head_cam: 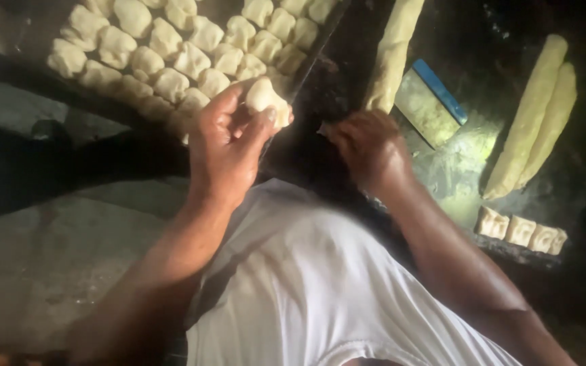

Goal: The person cuts a long strip of dough into small pieces with a dough scraper, then shapes each piece by hand and places the shaped dough pieces onto trays, filling the trays row by row.

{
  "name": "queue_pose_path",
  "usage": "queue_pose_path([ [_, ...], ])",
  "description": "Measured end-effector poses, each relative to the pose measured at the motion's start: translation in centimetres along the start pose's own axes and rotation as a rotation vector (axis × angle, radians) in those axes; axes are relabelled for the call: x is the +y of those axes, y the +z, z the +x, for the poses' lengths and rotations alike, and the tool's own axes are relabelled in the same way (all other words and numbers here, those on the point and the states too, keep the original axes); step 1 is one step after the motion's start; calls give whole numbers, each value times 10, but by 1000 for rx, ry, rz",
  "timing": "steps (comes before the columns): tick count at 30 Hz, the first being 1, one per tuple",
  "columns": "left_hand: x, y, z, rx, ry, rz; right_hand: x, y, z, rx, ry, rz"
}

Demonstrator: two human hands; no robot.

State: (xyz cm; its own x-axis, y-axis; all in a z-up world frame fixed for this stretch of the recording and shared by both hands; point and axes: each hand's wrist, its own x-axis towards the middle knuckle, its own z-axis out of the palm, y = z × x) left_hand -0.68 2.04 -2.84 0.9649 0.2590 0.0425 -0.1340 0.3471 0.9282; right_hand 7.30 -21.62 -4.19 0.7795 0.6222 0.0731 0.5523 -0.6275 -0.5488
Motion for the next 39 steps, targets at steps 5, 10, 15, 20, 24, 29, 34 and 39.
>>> queue_pose_path([
  [5, 14, -7, 3, -5, 28, 121, -3, 15, 11, 33, -128, -436],
  [10, 11, 1, 2, -39, 91, 210, 35, -45, -47, -139, -135, -175],
  [15, 8, 26, -9, 6, -22, 77, 121, -123, -173, 330, 395, -347],
  [20, -7, 71, -7, -73, -52, 118, 160, -132, -220, 383, 438, -599],
  [24, -15, 107, -8, -183, -89, 232, 202, -116, -209, 402, 311, -637],
  [29, -35, 128, -17, -245, -67, 232, 195, -145, -219, -45, 654, -401],
  [34, -53, 134, -27, -169, -85, 281, 111, -147, -214, -514, 589, 61],
  [39, -60, 144, -41, -186, -94, 337, 51, -86, -170, 150, 152, 306],
])
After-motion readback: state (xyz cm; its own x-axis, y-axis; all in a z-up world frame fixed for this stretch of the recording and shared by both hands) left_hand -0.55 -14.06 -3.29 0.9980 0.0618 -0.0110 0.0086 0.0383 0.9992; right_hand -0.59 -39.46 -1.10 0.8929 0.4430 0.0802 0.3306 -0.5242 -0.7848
